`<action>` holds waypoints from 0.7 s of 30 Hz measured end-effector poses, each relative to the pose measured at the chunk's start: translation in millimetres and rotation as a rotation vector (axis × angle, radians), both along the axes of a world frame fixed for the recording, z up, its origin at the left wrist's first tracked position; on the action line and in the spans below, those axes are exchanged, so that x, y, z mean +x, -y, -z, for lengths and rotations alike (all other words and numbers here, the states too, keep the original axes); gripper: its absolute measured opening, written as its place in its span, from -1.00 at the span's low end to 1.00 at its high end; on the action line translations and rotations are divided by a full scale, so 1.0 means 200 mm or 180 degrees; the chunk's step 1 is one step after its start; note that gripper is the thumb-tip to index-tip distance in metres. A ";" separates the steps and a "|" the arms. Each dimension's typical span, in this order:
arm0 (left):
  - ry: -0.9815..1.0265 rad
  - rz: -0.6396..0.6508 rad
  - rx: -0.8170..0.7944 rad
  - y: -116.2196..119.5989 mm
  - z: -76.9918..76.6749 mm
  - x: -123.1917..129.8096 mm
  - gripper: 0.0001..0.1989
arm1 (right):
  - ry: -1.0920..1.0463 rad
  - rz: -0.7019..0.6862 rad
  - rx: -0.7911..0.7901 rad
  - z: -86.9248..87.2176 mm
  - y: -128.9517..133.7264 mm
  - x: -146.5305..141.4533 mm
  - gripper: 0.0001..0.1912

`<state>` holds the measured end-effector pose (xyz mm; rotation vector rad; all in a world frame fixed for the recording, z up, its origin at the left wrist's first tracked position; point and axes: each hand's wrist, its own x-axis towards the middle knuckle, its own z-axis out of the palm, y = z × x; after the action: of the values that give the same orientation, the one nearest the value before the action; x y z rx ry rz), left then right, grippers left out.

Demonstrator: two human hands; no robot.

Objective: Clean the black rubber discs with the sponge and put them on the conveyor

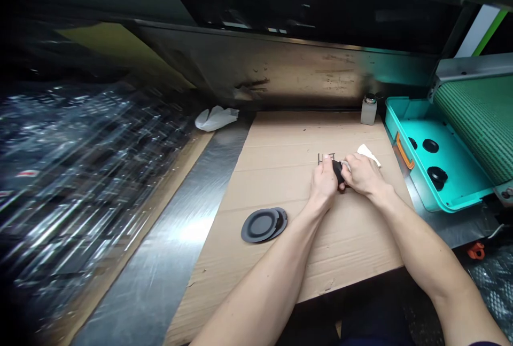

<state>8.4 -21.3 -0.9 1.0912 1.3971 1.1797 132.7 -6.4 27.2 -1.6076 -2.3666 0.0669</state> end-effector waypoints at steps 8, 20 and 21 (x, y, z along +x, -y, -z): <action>-0.0232 -0.0011 -0.0045 0.01 -0.02 0.01 -0.33 | 0.0179 0.0058 -0.0033 -0.02 0.01 -0.02 -0.81; -0.0243 0.0048 -0.0013 0.01 0.01 0.02 -0.33 | -0.0075 0.0049 -0.0038 -0.01 0.00 0.01 -0.81; -0.0217 0.0047 -0.0016 0.01 0.01 0.02 -0.36 | -0.0124 0.0066 0.0016 0.00 0.00 0.01 -0.80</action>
<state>13.1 -22.8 -2.2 1.1455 1.4411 1.1371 134.3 -6.4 28.0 -1.6136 -2.3187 0.0870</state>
